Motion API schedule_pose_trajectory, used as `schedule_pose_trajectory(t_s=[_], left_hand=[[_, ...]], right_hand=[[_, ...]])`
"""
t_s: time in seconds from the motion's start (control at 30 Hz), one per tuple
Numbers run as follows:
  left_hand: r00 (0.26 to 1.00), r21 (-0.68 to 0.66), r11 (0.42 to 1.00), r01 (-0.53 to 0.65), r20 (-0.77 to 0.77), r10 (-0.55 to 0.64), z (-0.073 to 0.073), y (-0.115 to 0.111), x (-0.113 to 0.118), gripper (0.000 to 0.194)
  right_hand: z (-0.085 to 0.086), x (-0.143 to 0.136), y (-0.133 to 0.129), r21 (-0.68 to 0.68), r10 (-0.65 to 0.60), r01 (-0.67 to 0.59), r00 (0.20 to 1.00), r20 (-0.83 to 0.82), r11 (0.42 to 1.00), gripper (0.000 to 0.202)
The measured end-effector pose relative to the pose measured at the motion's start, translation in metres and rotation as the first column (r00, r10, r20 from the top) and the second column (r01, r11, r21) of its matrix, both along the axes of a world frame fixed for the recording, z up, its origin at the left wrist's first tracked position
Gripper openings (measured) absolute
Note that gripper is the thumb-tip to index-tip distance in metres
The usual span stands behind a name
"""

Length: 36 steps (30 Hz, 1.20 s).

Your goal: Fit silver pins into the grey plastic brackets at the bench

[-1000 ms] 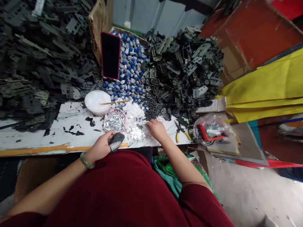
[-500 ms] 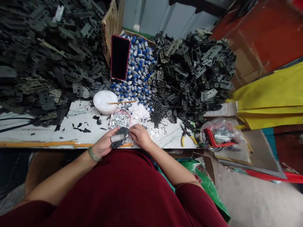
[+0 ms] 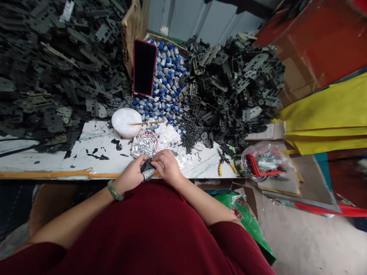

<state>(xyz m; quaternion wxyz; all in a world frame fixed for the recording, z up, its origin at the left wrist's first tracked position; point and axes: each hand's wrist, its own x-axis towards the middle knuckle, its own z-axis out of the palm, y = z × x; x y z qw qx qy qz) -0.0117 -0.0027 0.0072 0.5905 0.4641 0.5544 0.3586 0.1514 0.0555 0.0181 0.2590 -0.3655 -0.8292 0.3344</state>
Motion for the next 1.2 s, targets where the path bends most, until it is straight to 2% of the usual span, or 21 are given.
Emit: schedule_pose_trajectory(t_s=[0.07, 0.1, 0.17, 0.23, 0.3, 0.37, 0.43, 0.47, 0.53, 0.57, 0.67, 0.77, 0.83, 0.9, 0.97, 1.03, 1.1, 1.2], left_hand=[[0.997, 0.017, 1.0, 0.005, -0.076, -0.004, 0.0, -0.001, -0.001, 0.021], [0.995, 0.023, 1.0, -0.002, -0.102, 0.004, 0.001, -0.001, -0.002, 0.02], [0.996, 0.01, 1.0, -0.018, -0.082, 0.018, 0.003, -0.001, -0.002, 0.021], [0.998, -0.053, 0.998, -0.015, 0.052, 0.018, 0.004, 0.001, -0.001, 0.024], [0.971, -0.137, 0.991, -0.012, 0.234, 0.044, 0.002, 0.002, 0.0, 0.026], [0.925, -0.223, 0.974, -0.031, 0.364, 0.113, -0.001, 0.002, 0.0, 0.026], [0.884, -0.303, 0.952, -0.053, 0.428, 0.185, -0.005, 0.002, 0.0, 0.025], [0.871, -0.338, 0.939, -0.059, 0.443, 0.214, -0.007, 0.002, 0.0, 0.025], [0.857, -0.377, 0.924, -0.071, 0.451, 0.25, -0.01, 0.001, 0.0, 0.026], [0.855, -0.384, 0.92, -0.083, 0.446, 0.263, -0.01, 0.001, 0.001, 0.027], [0.866, -0.371, 0.923, -0.105, 0.422, 0.268, -0.008, 0.001, 0.003, 0.029], [0.877, -0.356, 0.929, -0.099, 0.409, 0.251, -0.007, 0.001, 0.004, 0.028], [0.872, -0.366, 0.924, -0.113, 0.41, 0.269, -0.008, 0.001, 0.003, 0.026], [0.854, -0.39, 0.911, -0.136, 0.42, 0.307, -0.009, 0.001, 0.002, 0.025], [0.829, -0.418, 0.898, -0.141, 0.445, 0.337, -0.011, 0.003, 0.003, 0.023], [0.81, -0.427, 0.893, -0.144, 0.467, 0.354, -0.011, 0.006, 0.005, 0.022], [0.81, -0.404, 0.901, -0.158, 0.468, 0.352, -0.01, 0.008, 0.007, 0.022], [0.864, -0.302, 0.941, -0.15, 0.423, 0.274, -0.006, 0.009, 0.007, 0.026]], right_hand=[[-0.004, -0.005, -0.005, 0.071, -0.011, 0.007, 0.999, 0.05, 0.997, 0.017], [-0.008, -0.007, -0.007, 0.06, -0.03, 0.027, 0.999, 0.044, 0.998, 0.017], [-0.018, -0.01, -0.01, -0.065, -0.095, 0.093, 0.995, -0.022, 0.994, 0.018], [-0.026, -0.008, -0.009, -0.281, -0.166, 0.135, 0.982, -0.09, 0.95, 0.021], [-0.03, 0.0, -0.005, -0.456, -0.172, 0.1, 0.978, -0.119, 0.885, 0.028], [-0.029, 0.018, 0.003, -0.49, -0.119, 0.067, 0.99, -0.077, 0.869, 0.028], [-0.028, 0.041, 0.014, -0.373, -0.139, 0.163, 0.986, 0.09, 0.913, 0.028], [-0.027, 0.054, 0.02, -0.261, -0.203, 0.254, 0.957, 0.208, 0.931, 0.027], [-0.029, 0.076, 0.03, -0.005, -0.354, 0.39, 0.84, 0.412, 0.921, 0.021], [-0.031, 0.085, 0.033, 0.101, -0.404, 0.409, 0.776, 0.484, 0.907, 0.019], [-0.04, 0.1, 0.04, 0.253, -0.421, 0.34, 0.654, 0.628, 0.906, 0.021], [-0.048, 0.1, 0.044, 0.286, -0.399, 0.279, 0.614, 0.681, 0.917, 0.024], [-0.049, 0.094, 0.045, 0.303, -0.4, 0.262, 0.638, 0.658, 0.916, 0.023], [-0.047, 0.083, 0.042, 0.309, -0.385, 0.244, 0.724, 0.573, 0.919, 0.021], [-0.041, 0.066, 0.034, 0.282, -0.295, 0.184, 0.855, 0.426, 0.942, 0.019], [-0.035, 0.046, 0.022, 0.24, -0.13, 0.064, 0.954, 0.27, 0.969, 0.02], [-0.03, 0.027, 0.01, 0.215, 0.019, -0.06, 0.982, 0.186, 0.975, 0.021], [-0.026, 0.011, 0.0, 0.167, 0.077, -0.104, 0.983, 0.165, 0.98, 0.023]])
